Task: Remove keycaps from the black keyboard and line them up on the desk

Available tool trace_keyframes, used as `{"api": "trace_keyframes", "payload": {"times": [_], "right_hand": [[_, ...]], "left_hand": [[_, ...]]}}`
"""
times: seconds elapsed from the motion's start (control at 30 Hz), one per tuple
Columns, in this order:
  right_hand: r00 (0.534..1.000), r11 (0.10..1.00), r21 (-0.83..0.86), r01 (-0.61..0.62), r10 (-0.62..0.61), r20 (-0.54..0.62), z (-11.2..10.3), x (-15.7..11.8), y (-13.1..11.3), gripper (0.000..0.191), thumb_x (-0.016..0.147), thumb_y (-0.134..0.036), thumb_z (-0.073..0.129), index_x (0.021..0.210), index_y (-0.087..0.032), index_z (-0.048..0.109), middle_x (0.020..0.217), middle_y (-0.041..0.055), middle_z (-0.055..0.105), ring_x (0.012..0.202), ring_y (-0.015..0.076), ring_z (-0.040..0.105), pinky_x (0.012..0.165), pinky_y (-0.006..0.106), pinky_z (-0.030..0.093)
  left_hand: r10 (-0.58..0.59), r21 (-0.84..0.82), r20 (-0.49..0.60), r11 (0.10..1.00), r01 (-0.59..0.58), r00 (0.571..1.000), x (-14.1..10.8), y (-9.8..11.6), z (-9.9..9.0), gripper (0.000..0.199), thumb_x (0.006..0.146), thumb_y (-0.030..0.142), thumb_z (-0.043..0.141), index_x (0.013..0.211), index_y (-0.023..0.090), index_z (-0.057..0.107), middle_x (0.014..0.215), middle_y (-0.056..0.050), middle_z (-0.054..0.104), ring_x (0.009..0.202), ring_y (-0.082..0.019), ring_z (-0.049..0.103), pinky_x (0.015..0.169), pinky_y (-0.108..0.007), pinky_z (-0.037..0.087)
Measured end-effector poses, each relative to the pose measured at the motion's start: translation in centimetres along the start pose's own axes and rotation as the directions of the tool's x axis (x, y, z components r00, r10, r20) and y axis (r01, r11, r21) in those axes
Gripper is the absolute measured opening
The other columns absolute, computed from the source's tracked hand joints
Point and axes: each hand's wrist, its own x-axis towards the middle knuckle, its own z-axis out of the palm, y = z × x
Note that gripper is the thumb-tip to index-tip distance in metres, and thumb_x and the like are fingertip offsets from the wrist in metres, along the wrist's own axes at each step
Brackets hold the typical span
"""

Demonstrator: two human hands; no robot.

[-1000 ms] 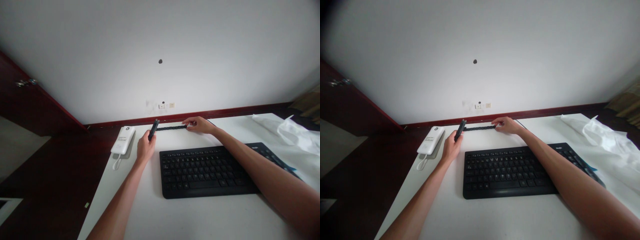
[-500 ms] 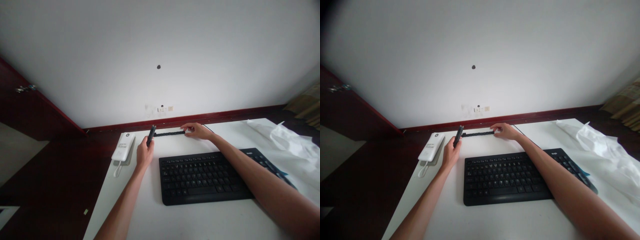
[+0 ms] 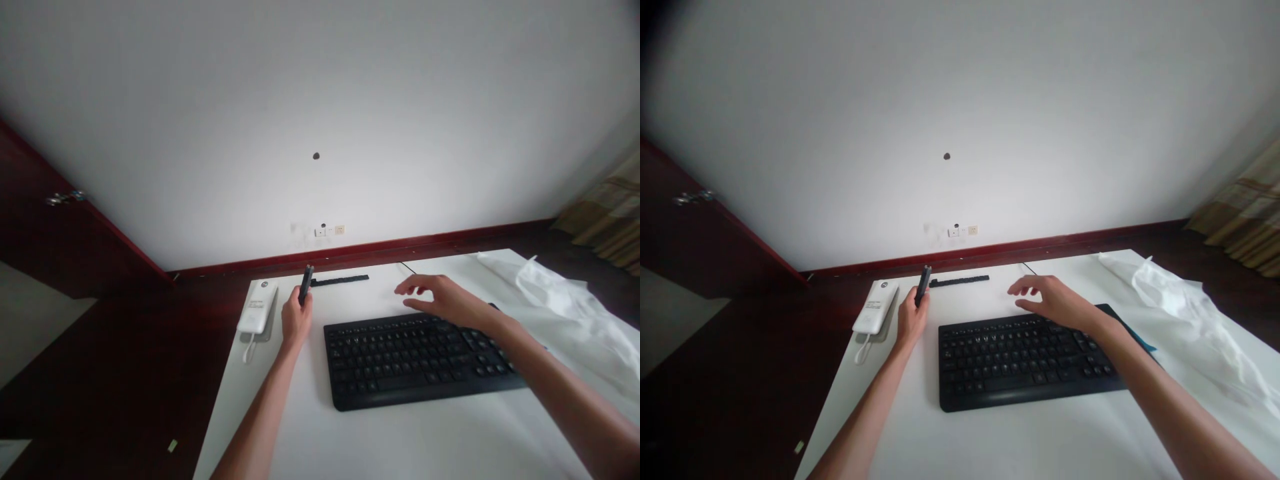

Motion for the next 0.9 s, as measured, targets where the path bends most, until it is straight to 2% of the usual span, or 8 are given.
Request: {"api": "trace_keyframes", "payload": {"times": [0.07,0.13,0.3,0.47,0.63,0.77,0.9], "right_hand": [[0.998,0.998,-0.03,-0.046,0.047,0.041,0.1,-2.8,0.3,0.025,0.092,-0.043,0.063,0.107,-0.028,0.076,0.109,0.0045,0.078,0.095,0.0256,0.071,0.084,0.038,0.057],[0.995,0.994,-0.063,-0.095,0.097,0.032,0.5,-5.2,1.0,0.027,0.093,-0.046,0.062,0.109,-0.029,0.076,0.111,0.004,0.078,0.096,0.0256,0.071,0.085,0.037,0.057],[0.981,0.981,-0.068,-0.184,0.179,-0.079,1.8,-8.2,2.7,0.03,0.091,-0.05,0.064,0.107,-0.028,0.077,0.111,0.0064,0.078,0.092,0.0269,0.073,0.082,0.038,0.058],[0.963,0.967,-0.108,-0.23,0.211,-0.167,3.1,-8.2,2.8,0.026,0.086,-0.054,0.068,0.091,-0.029,0.076,0.097,0.0069,0.078,0.083,0.0281,0.072,0.075,0.04,0.058],[0.958,0.954,-0.162,-0.253,0.223,-0.18,3.4,-7.8,2.2,0.018,0.085,-0.046,0.066,0.082,-0.029,0.072,0.083,0.0033,0.076,0.074,0.0246,0.069,0.07,0.037,0.054],[0.96,0.95,-0.178,-0.256,0.229,-0.159,3.4,-7.5,1.9,0.015,0.085,-0.042,0.065,0.081,-0.029,0.069,0.079,0.0011,0.074,0.071,0.023,0.069,0.069,0.035,0.052],[0.971,0.968,-0.155,-0.199,0.174,-0.165,4.0,-7.3,1.4,0.014,0.088,-0.04,0.06,0.087,-0.029,0.068,0.085,0.0022,0.075,0.075,0.0233,0.069,0.071,0.035,0.053]], "left_hand": [[-0.007,0.002,0.008,1.0,0.007,1.0,0.0,0.1,0.0,0.025,0.097,0.035,0.052,0.112,0.022,0.069,0.087,-0.004,0.074,0.076,-0.02,0.067,0.068,-0.025,0.041],[-0.009,0.006,0.011,1.0,0.009,1.0,0.0,0.1,0.0,0.025,0.097,0.034,0.052,0.112,0.023,0.069,0.086,-0.004,0.074,0.074,-0.019,0.066,0.067,-0.025,0.039],[-0.005,0.025,0.008,1.0,0.005,1.0,-0.1,0.0,0.0,0.027,0.098,0.035,0.051,0.114,0.023,0.069,0.083,-0.003,0.072,0.071,-0.019,0.064,0.065,-0.024,0.037],[0.002,0.009,0.006,1.0,-0.002,1.0,-0.1,0.1,-0.1,0.027,0.098,0.035,0.05,0.113,0.022,0.069,0.083,-0.004,0.072,0.072,-0.02,0.065,0.066,-0.024,0.038],[-0.006,0.008,0.01,1.0,0.006,1.0,-0.2,0.3,-0.2,0.027,0.097,0.035,0.051,0.111,0.022,0.069,0.083,-0.004,0.073,0.072,-0.02,0.065,0.066,-0.024,0.039],[-0.003,0.005,0.014,1.0,0.003,1.0,-0.1,0.2,-0.2,0.027,0.098,0.036,0.05,0.112,0.022,0.069,0.084,-0.005,0.073,0.074,-0.02,0.066,0.066,-0.025,0.04],[-0.001,0.002,0.017,1.0,0.001,1.0,-0.1,0.2,-0.2,0.026,0.098,0.036,0.05,0.111,0.023,0.068,0.085,-0.004,0.073,0.073,-0.02,0.066,0.066,-0.025,0.04]]}}
